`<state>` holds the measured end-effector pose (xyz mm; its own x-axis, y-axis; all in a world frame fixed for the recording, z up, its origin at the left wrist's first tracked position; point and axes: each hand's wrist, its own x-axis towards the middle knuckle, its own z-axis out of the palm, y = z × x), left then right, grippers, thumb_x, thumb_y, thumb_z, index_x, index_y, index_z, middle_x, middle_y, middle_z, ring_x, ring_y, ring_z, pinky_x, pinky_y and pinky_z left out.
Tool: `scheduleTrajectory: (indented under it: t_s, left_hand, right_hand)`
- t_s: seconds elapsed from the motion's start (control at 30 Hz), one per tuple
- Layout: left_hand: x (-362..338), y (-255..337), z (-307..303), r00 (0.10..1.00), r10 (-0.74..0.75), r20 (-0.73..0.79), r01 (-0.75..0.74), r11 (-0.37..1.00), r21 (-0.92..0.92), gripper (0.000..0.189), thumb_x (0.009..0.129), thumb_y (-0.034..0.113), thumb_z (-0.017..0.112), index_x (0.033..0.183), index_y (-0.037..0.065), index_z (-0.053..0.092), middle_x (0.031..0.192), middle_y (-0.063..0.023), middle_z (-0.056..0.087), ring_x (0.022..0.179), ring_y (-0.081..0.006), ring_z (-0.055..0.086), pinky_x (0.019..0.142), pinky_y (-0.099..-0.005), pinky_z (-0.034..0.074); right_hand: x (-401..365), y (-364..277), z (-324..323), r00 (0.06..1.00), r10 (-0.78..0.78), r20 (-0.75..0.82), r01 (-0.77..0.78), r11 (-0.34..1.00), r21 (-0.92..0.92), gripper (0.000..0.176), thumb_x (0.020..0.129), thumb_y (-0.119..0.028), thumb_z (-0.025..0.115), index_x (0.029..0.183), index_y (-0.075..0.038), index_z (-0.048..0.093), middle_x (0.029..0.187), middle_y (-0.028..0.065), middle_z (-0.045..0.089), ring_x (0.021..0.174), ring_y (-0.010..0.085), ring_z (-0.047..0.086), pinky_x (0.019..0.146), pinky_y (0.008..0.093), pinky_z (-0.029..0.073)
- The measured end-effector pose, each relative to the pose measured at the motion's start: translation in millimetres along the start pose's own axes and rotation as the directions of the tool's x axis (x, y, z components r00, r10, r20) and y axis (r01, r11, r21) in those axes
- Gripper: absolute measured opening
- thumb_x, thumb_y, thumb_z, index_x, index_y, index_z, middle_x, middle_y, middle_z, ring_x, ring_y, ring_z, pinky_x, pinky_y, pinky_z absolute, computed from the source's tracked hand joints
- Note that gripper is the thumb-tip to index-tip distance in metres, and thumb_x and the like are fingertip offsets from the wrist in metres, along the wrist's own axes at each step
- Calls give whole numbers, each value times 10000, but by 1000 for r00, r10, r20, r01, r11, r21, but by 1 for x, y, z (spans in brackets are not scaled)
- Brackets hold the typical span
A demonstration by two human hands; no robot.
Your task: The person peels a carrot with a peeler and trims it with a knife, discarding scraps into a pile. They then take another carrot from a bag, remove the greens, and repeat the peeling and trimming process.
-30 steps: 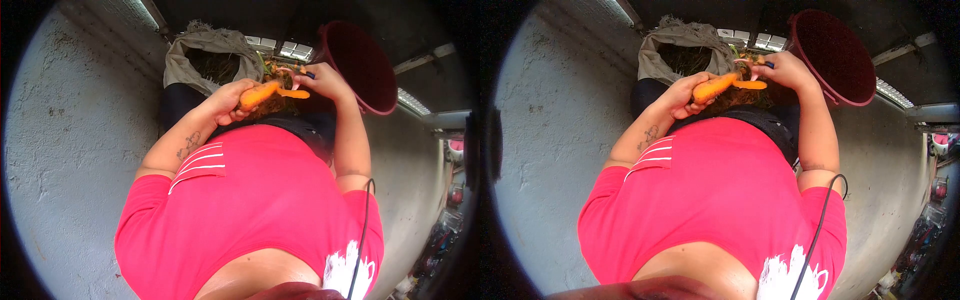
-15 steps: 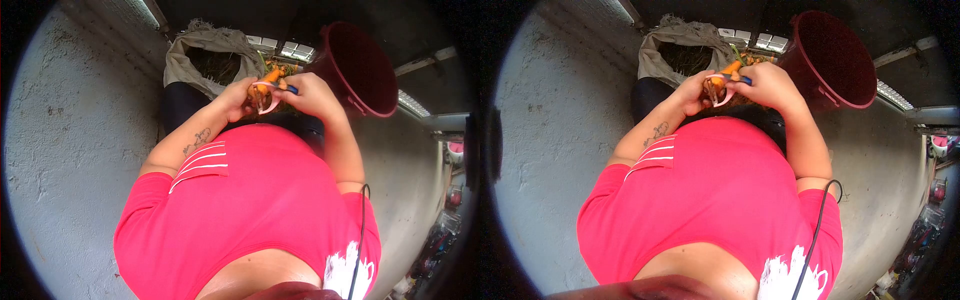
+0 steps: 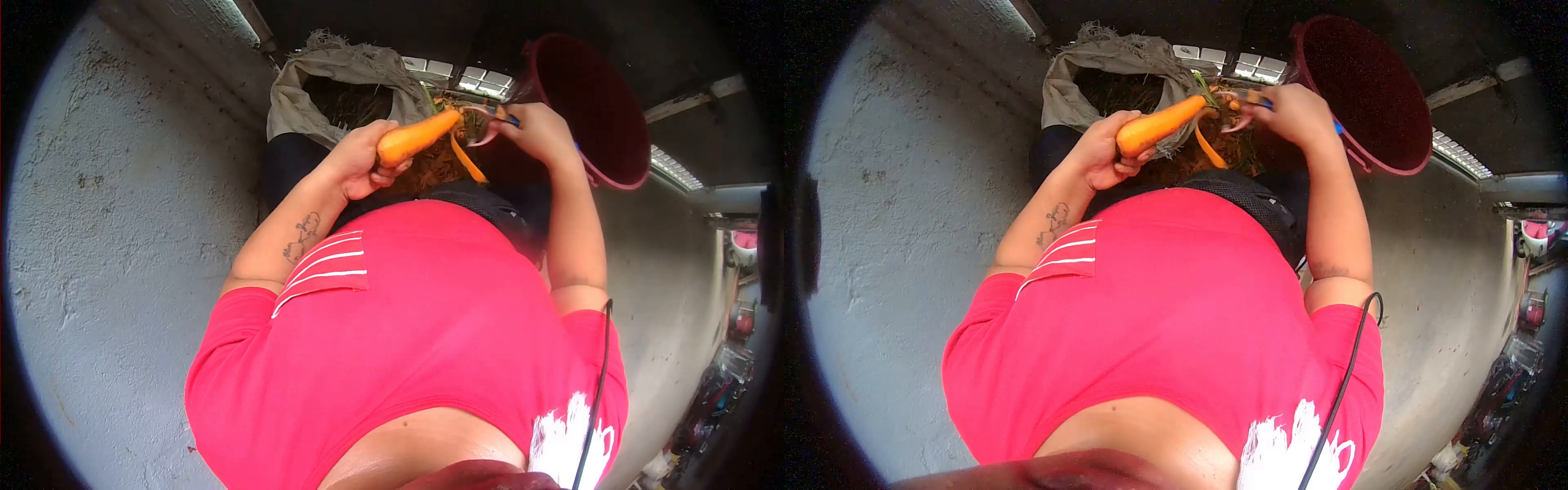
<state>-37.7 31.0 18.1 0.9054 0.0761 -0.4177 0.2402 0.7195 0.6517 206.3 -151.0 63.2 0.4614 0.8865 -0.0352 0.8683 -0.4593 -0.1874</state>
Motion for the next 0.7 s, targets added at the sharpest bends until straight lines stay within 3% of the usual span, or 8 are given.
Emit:
scheduleTrajectory:
  t_s: [0.03, 0.17, 0.3, 0.37, 0.47, 0.5, 0.6, 0.7]
  left_hand:
    - [-1, 2, -1, 1000, 6, 22, -7, 1000, 8, 382, 997, 389, 399, 1053, 47, 558, 695, -96, 534, 471, -88, 353, 387, -197, 296]
    - [2, 6, 2, 996, 9, 94, -4, 999, -48, 411, 997, 410, 403, 1099, 45, 564, 733, -78, 550, 526, -95, 408, 441, -207, 342]
    - [17, -3, 9, 999, -45, 22, 47, 992, -114, 409, 997, 414, 399, 1106, 63, 579, 777, -58, 580, 564, -112, 462, 462, -211, 357]
    - [31, -14, -1, 997, -39, 67, 47, 990, -130, 399, 997, 405, 396, 1094, 66, 583, 785, -53, 596, 579, -122, 503, 456, -217, 363]
    - [29, -17, 18, 997, -13, -82, 9, 999, -49, 388, 992, 390, 401, 1054, 58, 592, 784, -55, 612, 605, -126, 554, 446, -227, 371]
    - [20, -12, 40, 980, -22, -197, 1, 994, -106, 376, 986, 379, 411, 1009, 52, 595, 769, -55, 614, 585, -132, 582, 401, -223, 346]
    - [19, -15, 28, 993, -20, -120, 12, 998, -62, 403, 1004, 340, 324, 974, 24, 571, 713, -91, 593, 462, -124, 495, 355, -211, 297]
    - [8, -16, 21, 999, -25, -33, 21, 994, -105, 411, 1001, 364, 333, 973, 25, 565, 666, -86, 551, 402, -105, 394, 335, -207, 255]
  right_hand:
    - [4, 12, 5, 998, 68, -7, -69, 994, -85, 376, 841, -452, 638, 878, -83, 704, 821, 175, 669, 808, 365, 643, 682, 445, 481]
    - [-1, 15, -7, 975, 220, -19, -220, 975, -11, 393, 850, -429, 639, 873, -41, 698, 786, 174, 667, 737, 340, 639, 658, 404, 479]
    - [-20, -30, -20, 995, -95, -40, 103, 915, 390, 365, 834, -445, 652, 896, -93, 729, 745, 171, 651, 690, 352, 627, 639, 387, 488]
    - [-22, -54, -20, 975, -221, 9, 208, 929, 306, 393, 833, -467, 643, 872, -84, 719, 722, 170, 647, 702, 364, 633, 640, 417, 493]
    - [-23, -75, -17, 969, -242, 42, 230, 955, 184, 425, 832, -496, 632, 839, -77, 705, 711, 169, 646, 715, 361, 639, 641, 441, 500]
    - [-23, -79, -16, 970, -235, 61, 222, 961, 165, 436, 831, -505, 630, 828, -75, 700, 708, 169, 645, 718, 360, 640, 641, 447, 502]
    - [-24, -80, -15, 968, -240, 70, 228, 962, 149, 430, 833, -512, 627, 824, -87, 694, 704, 161, 644, 713, 358, 639, 646, 452, 505]
    - [-23, -67, -19, 950, -311, 1, 306, 937, 170, 416, 828, -506, 635, 837, -94, 690, 721, 158, 648, 723, 367, 635, 645, 456, 500]
